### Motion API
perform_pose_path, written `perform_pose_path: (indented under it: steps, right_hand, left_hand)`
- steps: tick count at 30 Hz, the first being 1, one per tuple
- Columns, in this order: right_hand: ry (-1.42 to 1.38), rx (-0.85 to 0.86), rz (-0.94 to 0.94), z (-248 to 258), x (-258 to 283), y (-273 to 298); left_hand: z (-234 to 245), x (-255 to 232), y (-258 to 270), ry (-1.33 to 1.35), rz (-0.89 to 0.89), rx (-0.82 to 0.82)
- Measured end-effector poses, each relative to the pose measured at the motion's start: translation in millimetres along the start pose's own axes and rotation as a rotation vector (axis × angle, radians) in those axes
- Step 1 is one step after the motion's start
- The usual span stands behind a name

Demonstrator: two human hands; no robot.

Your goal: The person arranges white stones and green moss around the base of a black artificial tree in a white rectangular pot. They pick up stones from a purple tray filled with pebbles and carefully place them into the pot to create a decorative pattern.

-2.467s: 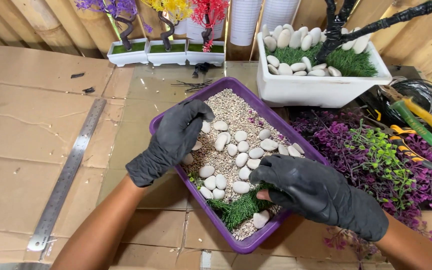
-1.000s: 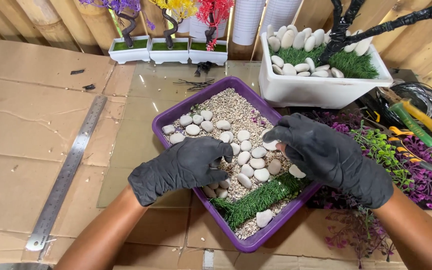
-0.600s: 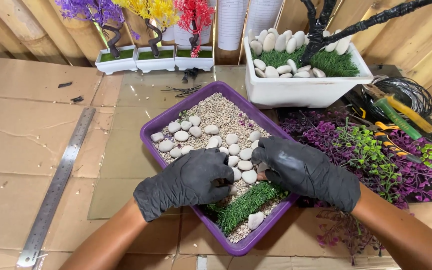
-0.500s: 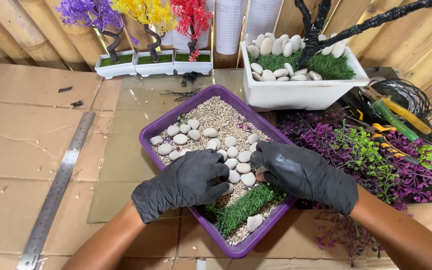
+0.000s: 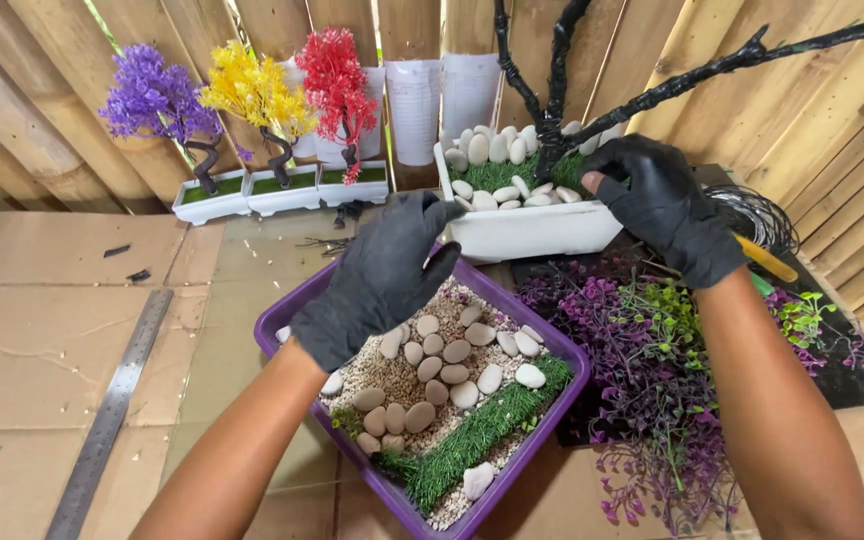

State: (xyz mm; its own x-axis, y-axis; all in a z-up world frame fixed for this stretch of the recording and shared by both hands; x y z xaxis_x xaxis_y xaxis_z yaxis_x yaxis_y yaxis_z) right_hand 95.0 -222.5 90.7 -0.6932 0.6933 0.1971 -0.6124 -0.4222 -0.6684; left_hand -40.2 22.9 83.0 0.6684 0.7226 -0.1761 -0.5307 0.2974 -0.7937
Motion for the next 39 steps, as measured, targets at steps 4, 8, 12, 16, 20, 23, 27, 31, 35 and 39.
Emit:
perform_pose_path:
  steps: [4,8,12,16,20,23,27,31,35,39]
  right_hand:
    - [-0.087,0.097,-0.082,-8,0,-6]
    - [-0.142,0.22,-0.132,-21,-12,-6]
    - [-0.221,0.296,-0.222,-16,0,-10]
    - [-0.491,0.161,-0.318,-22,-28,-13]
    - [-0.587,-0.033,-0.365,-19,-112,-16]
    - [-0.472,-0.075,-0.468,-1,-96,-16]
    - [-0.42,-0.076,-0.462,-15,-124,-19]
    - [-0.157,-0.133,-0.34,-22,-146,-20]
    - [-0.107,-0.19,-0.279,-17,-142,-20]
    - [-0.147,-0.189,-0.298,-8,-125,-25]
  left_hand:
    - [-40,38,-29,-0.116,-0.029,-0.123]
    - [-85,69,-32,-0.198,0.076,-0.075]
    - [-72,66,-33,-0.087,0.159,-0.055]
    - [-56,60,-31,-0.022,0.212,-0.132]
    - [-66,70,-24,0.03,0.221,-0.167]
    - [-58,63,-26,0.053,0.281,-0.14]
    - [-50,53,-33,0.022,0.282,-0.146]
    - [-46,51,-33,0.012,0.247,-0.079]
    - [-47,51,-32,0.038,0.24,-0.08]
    - [-52,52,-31,0.01,0.241,-0.075]
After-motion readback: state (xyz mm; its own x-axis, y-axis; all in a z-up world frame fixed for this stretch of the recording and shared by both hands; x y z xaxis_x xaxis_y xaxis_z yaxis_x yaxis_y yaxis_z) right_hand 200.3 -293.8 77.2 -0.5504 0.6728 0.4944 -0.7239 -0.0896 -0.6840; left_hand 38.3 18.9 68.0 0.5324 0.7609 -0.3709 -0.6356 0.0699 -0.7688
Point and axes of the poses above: each hand's wrist, its own y-axis away from the middle knuckle, its own z-axis out of the back of the hand, x = y × z, the point moved 9 cm from there along -y, towards the middle knuckle, and after that the axes turned 9 degrees about -x, right-handed, at the moved point
